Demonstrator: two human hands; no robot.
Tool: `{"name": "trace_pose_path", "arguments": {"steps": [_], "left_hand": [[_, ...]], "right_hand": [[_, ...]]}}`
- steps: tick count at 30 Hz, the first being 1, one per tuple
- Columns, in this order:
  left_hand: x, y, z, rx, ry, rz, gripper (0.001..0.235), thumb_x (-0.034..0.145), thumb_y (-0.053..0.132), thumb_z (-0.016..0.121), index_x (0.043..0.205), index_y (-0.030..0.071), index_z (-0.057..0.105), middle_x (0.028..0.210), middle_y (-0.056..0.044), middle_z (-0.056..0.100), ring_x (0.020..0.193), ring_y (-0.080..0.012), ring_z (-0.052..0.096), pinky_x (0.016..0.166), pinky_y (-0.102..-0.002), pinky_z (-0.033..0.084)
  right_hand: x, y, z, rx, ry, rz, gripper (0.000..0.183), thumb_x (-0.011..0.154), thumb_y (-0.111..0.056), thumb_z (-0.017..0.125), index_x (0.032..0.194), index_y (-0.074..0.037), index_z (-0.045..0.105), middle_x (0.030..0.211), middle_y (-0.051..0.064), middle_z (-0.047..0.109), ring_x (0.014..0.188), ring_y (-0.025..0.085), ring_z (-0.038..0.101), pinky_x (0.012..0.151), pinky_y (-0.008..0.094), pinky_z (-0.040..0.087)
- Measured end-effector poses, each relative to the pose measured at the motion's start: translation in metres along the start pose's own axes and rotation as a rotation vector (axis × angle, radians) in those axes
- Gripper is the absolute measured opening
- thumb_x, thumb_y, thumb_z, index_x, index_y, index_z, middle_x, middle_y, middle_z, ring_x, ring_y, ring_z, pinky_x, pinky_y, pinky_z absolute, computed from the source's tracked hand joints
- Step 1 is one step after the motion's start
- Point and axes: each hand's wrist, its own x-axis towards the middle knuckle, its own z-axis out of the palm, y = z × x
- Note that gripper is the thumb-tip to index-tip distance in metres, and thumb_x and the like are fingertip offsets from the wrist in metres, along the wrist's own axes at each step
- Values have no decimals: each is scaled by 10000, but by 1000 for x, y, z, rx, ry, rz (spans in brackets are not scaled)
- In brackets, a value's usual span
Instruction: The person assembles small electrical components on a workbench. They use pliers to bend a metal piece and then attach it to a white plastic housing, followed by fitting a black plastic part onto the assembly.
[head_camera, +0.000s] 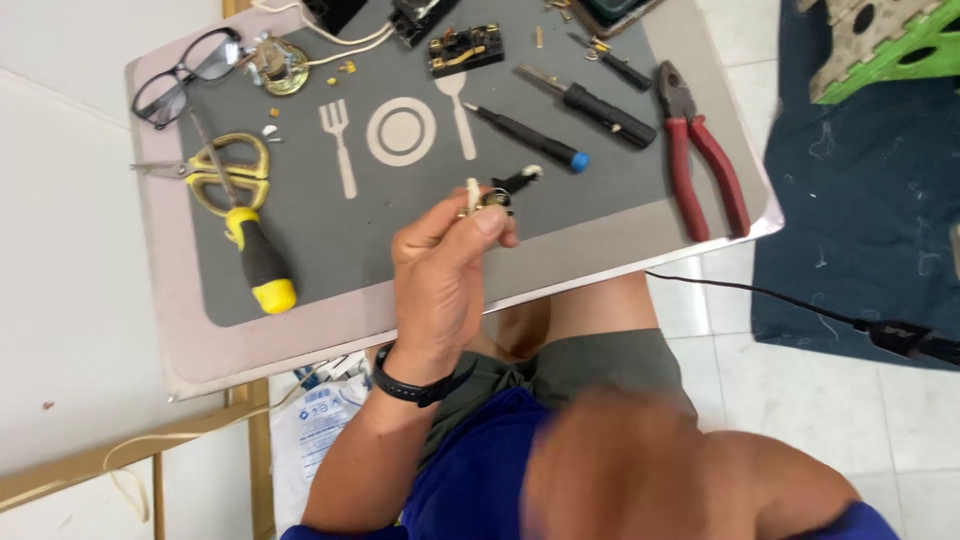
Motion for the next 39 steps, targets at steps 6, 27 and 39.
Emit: {"name": "trace_pose_path", "arguments": {"steps": [6, 27, 39], "left_hand": [[-1, -18, -2, -143, -8, 151, 170, 812, -9, 709, 980, -34, 713, 885, -144, 631, 733, -238, 632, 655, -373, 537], [13, -6, 3, -149, -86, 169, 157, 823, 37, 716, 979, 20, 724, 937, -135, 680, 866, -211, 634, 703, -316, 497], [42, 13, -1, 93, -165, -8, 142, 800, 64, 782, 911, -16, 744, 775, -96, 631, 697, -110, 552, 508, -229, 508]], "right_hand": [[14, -30, 14, -416, 351, 302, 356, 886, -348, 655, 1155, -116, 631, 1139, 68, 649, 1020, 232, 682, 882, 573, 570], [74, -14, -49, -1637, 1339, 1028, 436, 847, -80, 766, 1235, 36, 601, 1034, 179, 618, 820, 194, 606, 670, 310, 559], [41, -36, -78, -1549, 1290, 973, 64, 906, 37, 659, 914, 89, 695, 822, 187, 630, 653, 176, 594, 583, 318, 566]]}}
